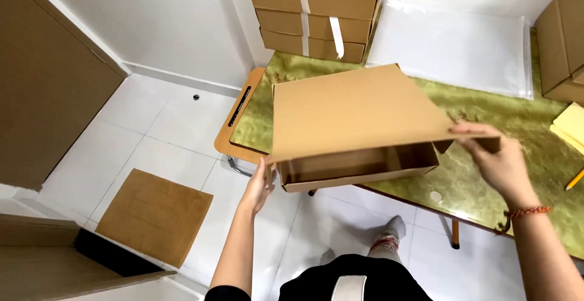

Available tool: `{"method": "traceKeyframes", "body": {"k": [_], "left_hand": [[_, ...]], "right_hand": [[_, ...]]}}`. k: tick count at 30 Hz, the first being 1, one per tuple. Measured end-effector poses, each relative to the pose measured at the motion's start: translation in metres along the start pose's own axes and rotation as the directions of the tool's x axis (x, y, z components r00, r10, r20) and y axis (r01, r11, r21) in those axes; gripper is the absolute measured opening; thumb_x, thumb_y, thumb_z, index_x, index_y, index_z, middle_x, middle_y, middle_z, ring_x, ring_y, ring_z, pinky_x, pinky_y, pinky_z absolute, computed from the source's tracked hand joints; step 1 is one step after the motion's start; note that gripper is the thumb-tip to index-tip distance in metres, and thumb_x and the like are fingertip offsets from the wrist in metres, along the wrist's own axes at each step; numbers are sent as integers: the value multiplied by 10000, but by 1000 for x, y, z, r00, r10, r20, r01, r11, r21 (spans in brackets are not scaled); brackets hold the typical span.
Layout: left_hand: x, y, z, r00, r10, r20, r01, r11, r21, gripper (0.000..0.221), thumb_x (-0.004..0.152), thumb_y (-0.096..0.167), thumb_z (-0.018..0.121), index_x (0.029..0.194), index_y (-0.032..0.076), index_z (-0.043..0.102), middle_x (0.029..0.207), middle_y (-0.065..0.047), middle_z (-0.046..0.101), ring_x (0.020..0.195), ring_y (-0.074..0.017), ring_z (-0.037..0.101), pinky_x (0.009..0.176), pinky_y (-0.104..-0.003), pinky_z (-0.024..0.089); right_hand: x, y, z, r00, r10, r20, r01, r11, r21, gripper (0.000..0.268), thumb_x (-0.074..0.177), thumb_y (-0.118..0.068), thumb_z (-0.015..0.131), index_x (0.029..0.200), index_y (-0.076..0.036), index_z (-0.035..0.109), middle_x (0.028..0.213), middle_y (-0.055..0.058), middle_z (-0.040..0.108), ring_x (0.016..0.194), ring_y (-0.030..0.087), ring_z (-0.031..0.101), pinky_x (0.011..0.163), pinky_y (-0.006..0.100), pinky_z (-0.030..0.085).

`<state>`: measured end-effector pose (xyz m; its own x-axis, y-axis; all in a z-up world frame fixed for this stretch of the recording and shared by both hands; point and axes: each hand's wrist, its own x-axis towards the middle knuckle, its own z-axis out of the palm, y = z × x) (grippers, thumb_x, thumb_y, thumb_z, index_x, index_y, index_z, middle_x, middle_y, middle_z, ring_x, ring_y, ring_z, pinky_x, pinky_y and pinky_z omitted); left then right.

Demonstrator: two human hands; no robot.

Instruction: Packaging clothing items into cardboard boxes, including folding the boxes, bagging the clothes, and tying ribbons.

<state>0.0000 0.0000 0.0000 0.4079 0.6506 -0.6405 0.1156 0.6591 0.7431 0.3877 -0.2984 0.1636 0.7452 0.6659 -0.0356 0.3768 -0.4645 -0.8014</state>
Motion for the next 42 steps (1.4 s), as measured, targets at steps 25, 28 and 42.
{"method": "traceKeyframes", "body": {"k": [25, 28, 42], "left_hand": [[-122, 142, 85, 882, 286, 373, -348, 931, 108, 905, 831, 774, 244, 1653, 398, 268, 1829, -14, 71, 1654, -380, 78, 1174, -840, 169], [-155, 180, 110, 899, 284, 332, -363, 910, 203, 850, 868, 738, 147, 1667, 456, 200, 1788, 16, 287, 1621, -288, 330, 1210, -576, 408], [-197, 236, 166, 943, 304, 131, -321, 738, 594, 841, 881, 660, 261, 1676, 384, 259, 1787, 111, 251, 1552, -219, 457, 1003, -412, 659]], "right_hand": [[15, -17, -26, 997, -59, 55, 29, 897, 440, 230, 1031, -34, 544, 1202, -111, 676, 1663, 138, 544, 1569, 255, 492, 1255, 389, 416], [14, -57, -48, 996, -89, 13, 69, 854, 516, 483, 1063, -198, 490, 1497, 6, 547, 1648, 86, 542, 1270, 146, 517, 1039, 258, 431], [7, -110, -94, 987, -52, -153, 122, 859, 498, 572, 1184, -457, 287, 1344, 1, 590, 1574, 94, 624, 1366, 203, 584, 1089, 385, 526]]}}
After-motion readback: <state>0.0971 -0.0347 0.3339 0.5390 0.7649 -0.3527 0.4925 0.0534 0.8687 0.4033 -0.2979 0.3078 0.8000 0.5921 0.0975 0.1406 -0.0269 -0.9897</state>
